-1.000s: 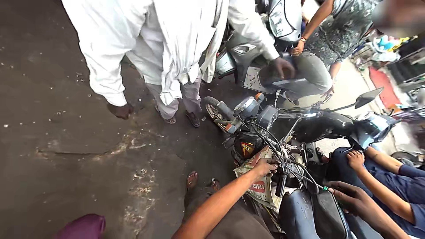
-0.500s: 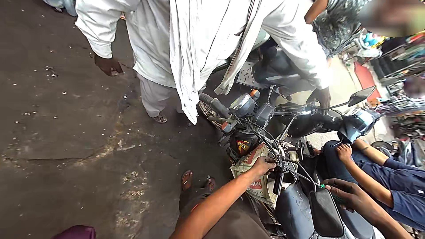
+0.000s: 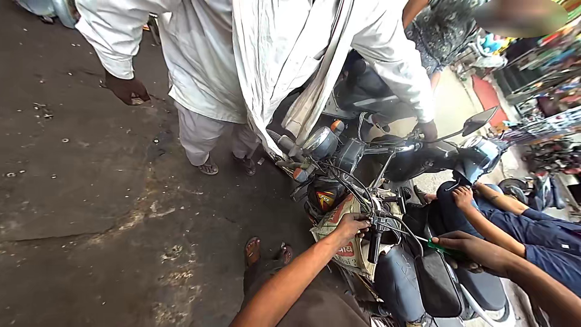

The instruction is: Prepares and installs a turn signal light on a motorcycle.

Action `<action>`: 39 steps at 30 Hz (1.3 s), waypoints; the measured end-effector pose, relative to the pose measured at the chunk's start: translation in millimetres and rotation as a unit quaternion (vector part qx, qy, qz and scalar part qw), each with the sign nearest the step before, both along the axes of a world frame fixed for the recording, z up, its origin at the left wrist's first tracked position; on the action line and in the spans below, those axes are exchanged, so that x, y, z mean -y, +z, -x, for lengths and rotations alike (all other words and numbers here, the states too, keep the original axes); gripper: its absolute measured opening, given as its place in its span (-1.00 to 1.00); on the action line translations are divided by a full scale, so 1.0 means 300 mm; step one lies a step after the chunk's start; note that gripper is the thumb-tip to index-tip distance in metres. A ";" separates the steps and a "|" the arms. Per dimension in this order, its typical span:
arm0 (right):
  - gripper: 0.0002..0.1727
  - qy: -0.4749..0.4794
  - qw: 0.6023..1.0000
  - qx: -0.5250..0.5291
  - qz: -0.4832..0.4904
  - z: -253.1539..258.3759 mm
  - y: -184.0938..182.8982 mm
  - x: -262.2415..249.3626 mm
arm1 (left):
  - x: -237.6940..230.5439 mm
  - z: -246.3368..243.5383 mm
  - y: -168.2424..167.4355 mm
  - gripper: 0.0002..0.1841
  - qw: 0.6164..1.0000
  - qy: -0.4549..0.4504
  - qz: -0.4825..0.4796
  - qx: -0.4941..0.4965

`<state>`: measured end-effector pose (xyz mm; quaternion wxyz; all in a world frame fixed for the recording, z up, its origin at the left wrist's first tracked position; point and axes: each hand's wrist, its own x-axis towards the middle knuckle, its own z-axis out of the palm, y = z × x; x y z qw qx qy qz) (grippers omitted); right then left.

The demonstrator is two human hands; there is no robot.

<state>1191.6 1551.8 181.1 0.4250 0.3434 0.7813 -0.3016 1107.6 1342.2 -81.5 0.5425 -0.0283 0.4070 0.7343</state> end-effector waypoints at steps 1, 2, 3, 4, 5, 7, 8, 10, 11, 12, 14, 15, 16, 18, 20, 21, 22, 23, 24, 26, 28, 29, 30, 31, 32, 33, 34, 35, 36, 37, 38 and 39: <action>-0.55 0.061 0.997 0.002 -0.042 0.019 0.003 0.007 | -0.001 0.006 0.003 -0.69 1.000 -0.004 0.005 -0.002; -0.54 0.132 0.987 0.003 -0.088 0.040 0.009 0.020 | -0.003 0.015 0.004 -0.66 1.000 -0.006 0.010 -0.005; -0.53 0.189 0.974 0.004 -0.123 0.051 0.014 0.039 | -0.006 0.019 0.003 -0.65 1.000 -0.007 0.013 -0.008; -0.52 0.218 0.966 0.005 -0.142 0.050 0.016 0.058 | -0.009 0.016 -0.003 -0.65 1.000 -0.006 0.014 -0.011; -0.51 0.227 0.962 0.007 -0.151 0.046 0.016 0.069 | -0.011 0.014 -0.007 -0.65 1.000 -0.006 0.014 -0.011; -0.51 0.231 0.959 0.004 -0.161 0.053 0.013 0.071 | -0.014 0.019 0.001 -0.67 1.000 -0.001 0.014 -0.005; -0.50 0.243 0.955 0.004 -0.168 0.055 0.013 0.068 | -0.014 0.017 0.005 -0.67 1.000 0.000 0.014 0.003; -0.47 0.292 0.937 -0.004 -0.190 0.037 0.003 0.060 | -0.015 0.009 0.002 -0.68 1.000 0.008 0.015 0.008; -0.45 0.320 0.924 -0.013 -0.208 0.026 -0.001 0.068 | -0.017 0.010 -0.005 -0.68 1.000 0.010 0.014 0.005; -0.44 0.351 0.906 -0.010 -0.234 0.019 -0.002 0.088 | -0.017 0.009 -0.011 -0.69 1.000 0.010 0.011 0.005; -0.42 0.425 0.856 0.030 -0.292 0.039 0.024 0.157 | -0.014 0.002 -0.017 -0.70 1.000 0.020 0.006 0.017; -0.38 0.449 0.840 0.056 -0.300 0.067 0.047 0.194 | -0.011 0.001 -0.019 -0.71 0.999 0.026 0.000 0.024; -0.38 0.482 0.819 0.056 -0.306 0.080 0.055 0.197 | -0.011 -0.001 -0.025 -0.72 0.999 0.030 -0.007 0.026; -0.47 0.570 0.755 -0.037 -0.321 0.059 0.031 0.137 | -0.013 0.009 -0.037 -0.73 1.000 0.022 -0.013 0.016; -0.60 0.618 0.690 -0.157 -0.343 0.028 -0.011 0.078 | -0.010 0.020 -0.037 -0.74 1.000 0.013 -0.017 0.007; -0.60 0.620 0.679 -0.186 -0.347 0.020 -0.020 0.069 | -0.008 0.018 -0.040 -0.76 1.000 0.013 -0.019 0.008; -0.60 0.617 0.677 -0.201 -0.347 0.014 -0.025 0.068 | -0.007 0.012 -0.043 -0.77 1.000 0.017 -0.021 0.006; -0.60 0.611 0.681 -0.205 -0.348 0.006 -0.028 0.068 | -0.005 0.007 -0.045 -0.77 1.000 0.023 -0.021 0.002; -0.59 0.598 0.695 -0.198 -0.347 -0.001 -0.028 0.072 | -0.004 0.003 -0.047 -0.77 0.999 0.030 -0.019 -0.007; -0.57 0.553 0.742 -0.173 -0.339 -0.017 -0.023 0.079 | 0.005 0.003 -0.042 -0.76 0.999 0.037 -0.009 -0.028; -0.57 0.479 0.801 -0.169 -0.315 -0.046 -0.013 0.066 | 0.025 0.003 -0.021 -0.77 0.996 0.053 0.021 -0.069; -0.55 0.434 0.833 -0.170 -0.298 -0.071 -0.008 0.046 | 0.035 0.002 -0.011 -0.79 0.992 0.066 0.035 -0.101; -0.52 0.387 0.859 -0.177 -0.283 -0.109 -0.013 0.011 | 0.046 -0.003 -0.005 -0.80 0.986 0.080 0.049 -0.135; -0.48 0.342 0.880 -0.188 -0.271 -0.157 -0.028 -0.029 | 0.056 -0.009 0.000 -0.80 0.979 0.090 0.064 -0.172; -0.45 0.294 0.897 -0.201 -0.260 -0.213 -0.053 -0.066 | 0.063 -0.017 0.003 -0.79 0.970 0.097 0.080 -0.210; -0.44 0.242 0.914 -0.214 -0.245 -0.270 -0.086 -0.094 | 0.066 -0.027 0.007 -0.76 0.960 0.103 0.096 -0.240; -0.43 0.192 0.926 -0.230 -0.229 -0.330 -0.130 -0.110 | 0.065 -0.040 0.014 -0.71 0.952 0.106 0.117 -0.264; -0.43 0.142 0.936 -0.244 -0.212 -0.390 -0.182 -0.112 | 0.063 -0.051 0.025 -0.67 0.945 0.105 0.139 -0.276; -0.45 0.089 0.944 -0.255 -0.190 -0.447 -0.241 -0.100 | 0.059 -0.058 0.038 -0.65 0.943 0.101 0.156 -0.275; -0.48 0.033 0.949 -0.268 -0.162 -0.500 -0.306 -0.072 | 0.053 -0.062 0.050 -0.66 0.947 0.100 0.165 -0.255; -0.52 -0.023 0.949 -0.285 -0.132 -0.549 -0.371 -0.031 | 0.045 -0.065 0.060 -0.70 0.956 0.101 0.166 -0.219; -0.56 -0.076 0.945 -0.302 -0.102 -0.590 -0.430 0.017 | 0.035 -0.067 0.067 -0.72 0.965 0.101 0.163 -0.179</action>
